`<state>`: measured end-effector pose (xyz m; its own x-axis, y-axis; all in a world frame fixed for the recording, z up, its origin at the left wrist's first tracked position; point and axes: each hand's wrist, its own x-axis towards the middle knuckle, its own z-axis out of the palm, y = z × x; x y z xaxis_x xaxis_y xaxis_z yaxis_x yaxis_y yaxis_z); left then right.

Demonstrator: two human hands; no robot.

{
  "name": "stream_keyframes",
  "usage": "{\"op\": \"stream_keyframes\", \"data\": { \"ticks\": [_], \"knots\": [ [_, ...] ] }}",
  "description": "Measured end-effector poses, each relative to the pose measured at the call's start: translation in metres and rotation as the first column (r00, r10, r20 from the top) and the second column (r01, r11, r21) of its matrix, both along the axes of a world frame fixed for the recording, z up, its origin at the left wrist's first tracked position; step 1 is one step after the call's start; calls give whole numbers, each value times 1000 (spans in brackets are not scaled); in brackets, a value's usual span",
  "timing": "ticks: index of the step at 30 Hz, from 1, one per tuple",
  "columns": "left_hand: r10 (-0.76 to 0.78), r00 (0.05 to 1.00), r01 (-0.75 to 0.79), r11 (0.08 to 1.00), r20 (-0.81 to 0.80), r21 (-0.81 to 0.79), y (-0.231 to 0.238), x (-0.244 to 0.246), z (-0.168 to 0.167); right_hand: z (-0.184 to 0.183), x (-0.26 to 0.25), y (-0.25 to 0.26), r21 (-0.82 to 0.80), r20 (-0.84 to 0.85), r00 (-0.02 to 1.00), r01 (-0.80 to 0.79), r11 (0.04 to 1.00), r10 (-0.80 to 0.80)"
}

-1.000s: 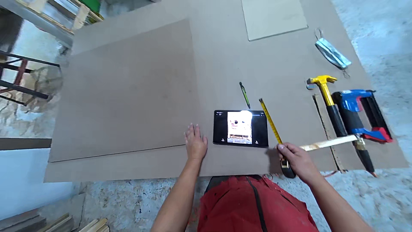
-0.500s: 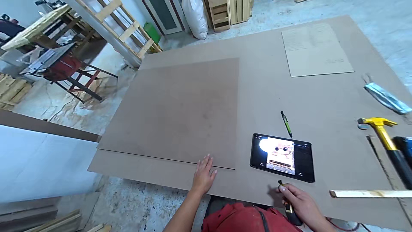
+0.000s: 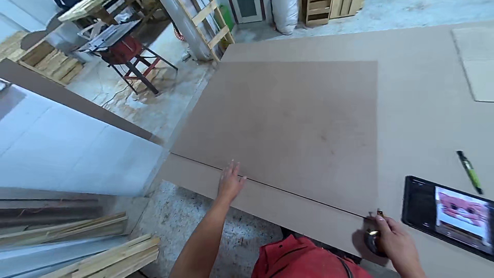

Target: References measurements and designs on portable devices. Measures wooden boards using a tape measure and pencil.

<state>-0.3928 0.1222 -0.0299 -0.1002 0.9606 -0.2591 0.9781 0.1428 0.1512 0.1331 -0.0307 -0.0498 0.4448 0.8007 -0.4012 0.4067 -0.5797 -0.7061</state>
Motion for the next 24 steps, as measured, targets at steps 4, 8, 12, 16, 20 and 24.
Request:
{"op": "stream_keyframes", "data": {
  "ticks": [4, 8, 12, 16, 20, 24],
  "knots": [
    [-42, 999, 43, 998, 17, -52, 17, -2, -23, 3, -16, -2, -4, -233, 941, 252, 968, -246],
    [61, 998, -61, 998, 21, 3, 18, -12, -40, 9, -42, -22, -79, -358, 884, 291, 953, -300],
    [395, 859, -435, 899, 327, 58, 21, -24, -28, 9, -80, -46, -100, -377, 889, 242, 965, -262],
    [651, 293, -817, 551, 700, -171, 6, -7, 5, 10, -94, -59, -148, -466, 853, 184, 972, -233],
    [680, 22, -747, 498, 733, -440, -11, 15, 28, 13, -90, -60, -245, -500, 864, -74, 967, -61],
    [703, -57, -725, 459, 709, -513, -8, 20, 43, 6, -100, -60, -288, -566, 825, -195, 938, -3]
  ]
}}
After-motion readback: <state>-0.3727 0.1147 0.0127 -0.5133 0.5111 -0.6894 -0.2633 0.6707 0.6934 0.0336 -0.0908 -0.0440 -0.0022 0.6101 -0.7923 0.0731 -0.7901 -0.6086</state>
